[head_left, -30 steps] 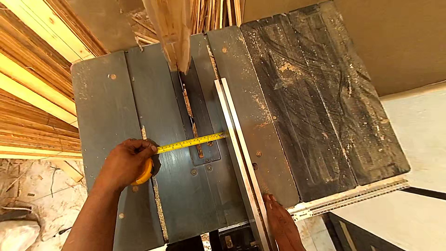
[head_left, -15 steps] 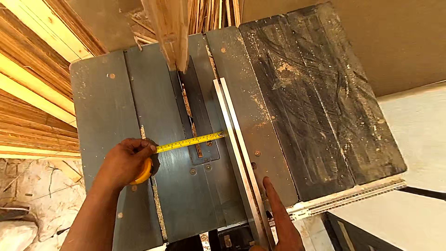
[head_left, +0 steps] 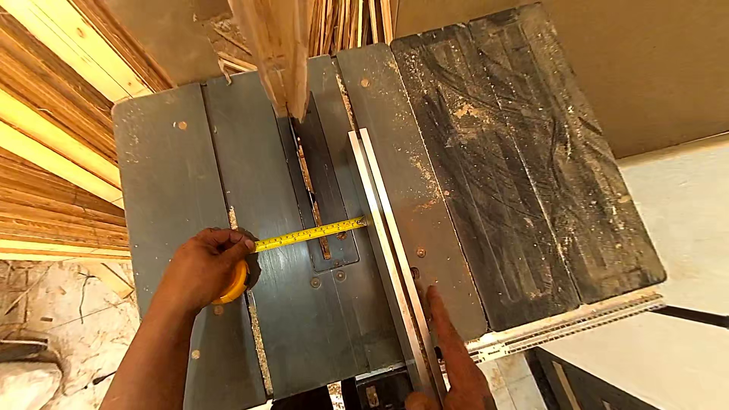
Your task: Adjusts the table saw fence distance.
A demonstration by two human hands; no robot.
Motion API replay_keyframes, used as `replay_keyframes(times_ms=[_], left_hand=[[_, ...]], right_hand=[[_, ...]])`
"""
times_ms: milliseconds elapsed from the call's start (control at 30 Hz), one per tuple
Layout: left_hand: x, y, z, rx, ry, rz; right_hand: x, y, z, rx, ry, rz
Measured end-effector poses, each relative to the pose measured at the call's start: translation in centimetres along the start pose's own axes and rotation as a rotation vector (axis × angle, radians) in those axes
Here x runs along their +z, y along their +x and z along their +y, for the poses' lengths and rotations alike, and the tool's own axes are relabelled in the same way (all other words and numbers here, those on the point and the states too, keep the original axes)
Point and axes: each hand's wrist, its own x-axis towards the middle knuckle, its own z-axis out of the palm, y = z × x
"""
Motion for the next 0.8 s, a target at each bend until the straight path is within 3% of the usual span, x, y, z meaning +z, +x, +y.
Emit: replay_keyframes(times_ms=[300, 400, 567, 800], left_hand=[[0.1, 0.0, 0.1, 0.005, -0.012, -0.009], [0.0, 0.0, 0.2, 0.005, -0.007, -0.014], [-0.2, 0.1, 0.1, 0.012, 0.008, -0.039], [0.0, 0.2, 0.1, 0.018, 0.026, -0.025]], right_hand=[[-0.5, 0.4, 0.6, -0.011, 0.036, -0.034], [-1.7, 0.7, 0.8, -0.010, -0.034, 0.024], [-4.9, 1.4, 0.3, 0.150, -0.181, -0.013], [-5.5, 4.3, -0.7, 0.197, -0.443, -0.015]])
